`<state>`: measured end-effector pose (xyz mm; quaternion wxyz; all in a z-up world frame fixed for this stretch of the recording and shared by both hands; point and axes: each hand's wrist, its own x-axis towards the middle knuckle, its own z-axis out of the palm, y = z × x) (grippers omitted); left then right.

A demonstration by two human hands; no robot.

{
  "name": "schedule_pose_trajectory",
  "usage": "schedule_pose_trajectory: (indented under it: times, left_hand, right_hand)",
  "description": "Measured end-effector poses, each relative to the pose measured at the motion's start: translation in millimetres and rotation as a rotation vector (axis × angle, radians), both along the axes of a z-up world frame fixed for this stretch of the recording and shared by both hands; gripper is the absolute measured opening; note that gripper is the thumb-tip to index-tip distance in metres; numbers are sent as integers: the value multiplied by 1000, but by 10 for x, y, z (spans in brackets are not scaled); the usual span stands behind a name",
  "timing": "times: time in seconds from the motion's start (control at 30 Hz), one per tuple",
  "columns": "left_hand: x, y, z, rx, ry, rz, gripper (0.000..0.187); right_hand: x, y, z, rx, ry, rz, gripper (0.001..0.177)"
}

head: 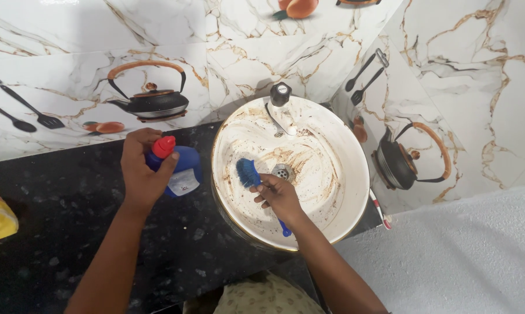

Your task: The person scrubs a dirty white sink basin using a blue brush and liquid detergent. They apply detergent to the brush, scrub the basin and faucet, and repeatedly clean around the faucet handle and spout.

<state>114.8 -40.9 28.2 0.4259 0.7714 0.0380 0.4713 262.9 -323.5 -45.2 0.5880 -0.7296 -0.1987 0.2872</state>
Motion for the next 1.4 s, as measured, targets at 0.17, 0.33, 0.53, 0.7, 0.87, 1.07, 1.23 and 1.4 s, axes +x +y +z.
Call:
schedule_pose_trajectory:
  times: [0.17, 0.33, 0.53, 0.7, 0.87, 1.07, 1.23, 1.4]
  left_hand:
    - [-38, -28, -5, 87, -53, 18, 44]
    - [50, -46, -144, 12, -84, 36, 41]
    - [83, -37, -209, -19, -210, -4, 75]
    - [125, -19, -322, -149, -210, -27, 64]
    - [128, -19, -324, -51, -255, -36, 63]
    - [81, -72, -199, 79, -149, 192, 25]
    - [70, -115, -164, 170, -126, 259, 38]
    - [131, -80, -250, 135, -142, 263, 34]
  right_hand:
    - [17, 1, -16, 2, 11, -6, 35]
    - [13, 2, -27, -16, 5, -3, 36]
    - [6, -1, -2, -4, 9, 1, 36]
    - [-11, 3, 36, -7, 11, -3, 35]
    - [-3, 10, 26, -9, 2, -2, 35]
    - [-3, 3, 2, -11, 8, -10, 35]
    - [11, 2, 8, -2, 11, -23, 36]
    - [13, -6, 9, -2, 17, -27, 36]
